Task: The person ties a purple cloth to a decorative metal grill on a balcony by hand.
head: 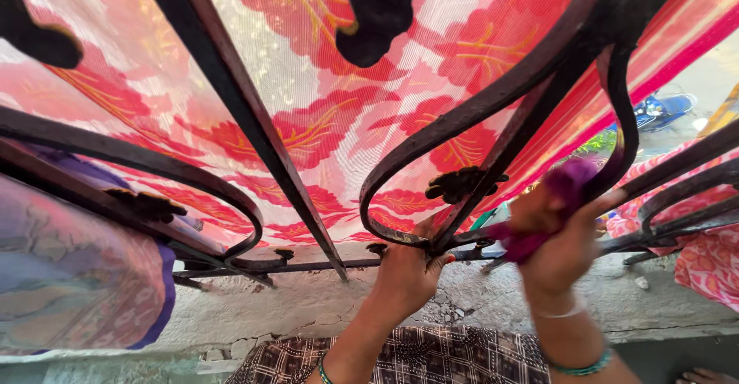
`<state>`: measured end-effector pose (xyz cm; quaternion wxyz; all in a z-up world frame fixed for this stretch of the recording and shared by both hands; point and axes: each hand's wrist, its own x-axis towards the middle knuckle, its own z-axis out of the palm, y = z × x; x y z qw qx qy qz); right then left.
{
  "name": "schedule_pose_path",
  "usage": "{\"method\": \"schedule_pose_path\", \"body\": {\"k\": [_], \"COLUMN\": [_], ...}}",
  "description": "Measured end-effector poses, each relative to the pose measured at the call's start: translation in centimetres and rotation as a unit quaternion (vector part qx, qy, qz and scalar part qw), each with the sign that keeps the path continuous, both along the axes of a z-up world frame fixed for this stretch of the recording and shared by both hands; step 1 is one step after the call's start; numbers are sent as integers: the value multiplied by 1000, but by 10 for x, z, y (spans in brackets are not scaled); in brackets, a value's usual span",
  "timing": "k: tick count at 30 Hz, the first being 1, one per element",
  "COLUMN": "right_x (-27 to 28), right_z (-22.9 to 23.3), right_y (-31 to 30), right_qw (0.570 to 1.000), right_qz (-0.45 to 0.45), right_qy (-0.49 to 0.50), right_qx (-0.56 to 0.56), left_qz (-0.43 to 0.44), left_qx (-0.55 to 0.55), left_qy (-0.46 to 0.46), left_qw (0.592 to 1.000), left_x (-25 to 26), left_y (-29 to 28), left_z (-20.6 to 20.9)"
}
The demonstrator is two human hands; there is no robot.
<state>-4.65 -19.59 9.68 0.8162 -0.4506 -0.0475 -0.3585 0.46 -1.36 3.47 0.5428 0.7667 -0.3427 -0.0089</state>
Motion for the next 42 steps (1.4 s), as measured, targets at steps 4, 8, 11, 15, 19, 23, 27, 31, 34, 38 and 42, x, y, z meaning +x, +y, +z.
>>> {"method": "schedule_pose_path", "body": {"k": [4, 8, 11, 15, 19, 23, 27, 31, 34, 38, 42], "right_x": [4, 25, 21, 10, -4, -12, -15, -19, -20, -15, -23], "right_z": [-60, -109, -114, -97, -71, -55, -62, -68, -65, -68, -55], "right_y": [2, 46, 46, 50, 55, 62, 69, 52, 32, 36, 31], "right_qw": [994, 969, 973, 986, 985, 989, 977, 932, 855, 947, 794], "right_qz": [58, 105, 100, 7, 9, -141, -183, -301, -349, -265, -359], "right_qy": [-50, -101, -99, -52, -78, -44, -90, -93, -126, -62, -83], "right_qx": [74, 198, 184, 156, 151, 6, -57, -178, -363, -172, -483], "left_qz": [47, 58, 91, 147, 133, 30, 11, 37, 91, 155, 120], "left_qx": [89, 111, 197, 156, 172, 87, -33, -61, -78, -95, -307], "left_qy": [11, -116, -145, -224, -157, -146, -287, -350, -340, -240, 69], "left_qw": [995, 985, 965, 951, 963, 985, 957, 934, 933, 953, 941], "left_x": [-9, -16, -28, -43, -53, -51, -38, -31, -22, -21, -28], "left_y": [-11, -9, -7, -4, 4, 3, 9, 23, 35, 48, 41], "left_z": [5, 6, 8, 26, 49, 48, 38, 37, 36, 28, 21]}}
